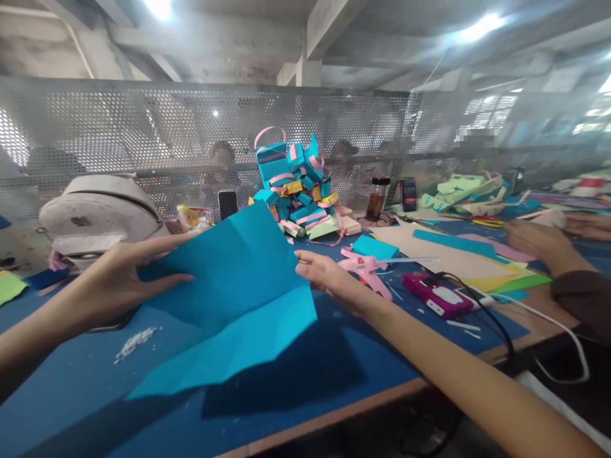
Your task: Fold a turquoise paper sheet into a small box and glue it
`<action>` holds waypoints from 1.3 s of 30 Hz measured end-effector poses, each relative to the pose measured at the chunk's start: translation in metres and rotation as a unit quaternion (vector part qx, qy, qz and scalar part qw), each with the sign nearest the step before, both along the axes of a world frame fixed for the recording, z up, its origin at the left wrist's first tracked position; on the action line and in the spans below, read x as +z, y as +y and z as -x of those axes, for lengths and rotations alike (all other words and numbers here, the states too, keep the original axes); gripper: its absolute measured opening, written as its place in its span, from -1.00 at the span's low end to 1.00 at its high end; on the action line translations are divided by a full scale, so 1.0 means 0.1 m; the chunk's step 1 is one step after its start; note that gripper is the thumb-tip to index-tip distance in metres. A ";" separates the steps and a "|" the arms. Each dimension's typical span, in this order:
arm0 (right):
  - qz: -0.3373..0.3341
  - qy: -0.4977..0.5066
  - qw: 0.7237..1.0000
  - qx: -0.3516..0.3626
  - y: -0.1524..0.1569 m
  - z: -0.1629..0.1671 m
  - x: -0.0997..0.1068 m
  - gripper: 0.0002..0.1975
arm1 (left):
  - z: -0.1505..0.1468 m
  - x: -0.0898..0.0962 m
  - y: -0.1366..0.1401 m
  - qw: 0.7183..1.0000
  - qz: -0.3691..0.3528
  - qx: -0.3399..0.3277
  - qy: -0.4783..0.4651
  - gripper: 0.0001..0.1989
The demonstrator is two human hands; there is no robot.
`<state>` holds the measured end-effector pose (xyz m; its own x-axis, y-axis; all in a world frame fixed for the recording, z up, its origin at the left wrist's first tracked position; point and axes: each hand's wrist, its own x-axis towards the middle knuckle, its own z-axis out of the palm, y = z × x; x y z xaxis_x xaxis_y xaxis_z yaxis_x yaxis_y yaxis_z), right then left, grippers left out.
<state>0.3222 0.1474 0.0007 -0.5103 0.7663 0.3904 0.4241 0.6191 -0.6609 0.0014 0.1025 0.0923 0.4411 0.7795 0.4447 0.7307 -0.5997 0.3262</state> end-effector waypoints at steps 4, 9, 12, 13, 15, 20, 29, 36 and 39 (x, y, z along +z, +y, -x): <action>0.141 0.067 0.987 0.039 0.00 0.03 -0.02 -0.59 | -0.04 0.00 0.03 0.996 0.057 -0.019 -0.059 -0.44; 0.187 0.126 0.974 0.014 0.02 0.06 -0.14 -0.62 | -0.03 -0.22 0.06 0.922 0.201 0.052 -0.327 -0.34; 0.206 0.152 0.967 0.001 0.01 0.08 -0.21 -0.63 | -0.02 -0.52 0.05 0.850 0.294 0.058 -0.432 -0.43; 0.219 0.159 0.963 0.005 0.01 0.09 -0.23 -0.63 | -0.03 -0.62 0.04 0.831 0.341 0.044 -0.437 -0.47; 0.249 0.167 0.954 0.025 0.00 0.12 -0.27 -0.61 | -0.04 -0.80 0.01 0.824 0.376 0.061 -0.419 -0.50; 0.279 0.139 0.948 0.057 0.02 0.15 -0.43 -0.57 | 0.00 -1.08 0.01 0.864 0.383 0.122 -0.302 -0.63; 0.062 -0.034 0.997 0.025 0.03 0.12 -0.55 -0.90 | 0.07 -1.28 0.05 0.944 0.267 0.063 -0.182 -0.81; 0.015 -0.109 0.987 0.114 0.14 0.03 -0.58 -0.85 | 0.23 -1.38 0.09 0.968 0.234 -0.057 -0.073 -0.77; -0.037 -0.176 0.971 0.155 0.14 0.03 -0.51 -0.75 | 0.26 -1.36 0.13 0.968 0.168 -0.178 0.048 -0.67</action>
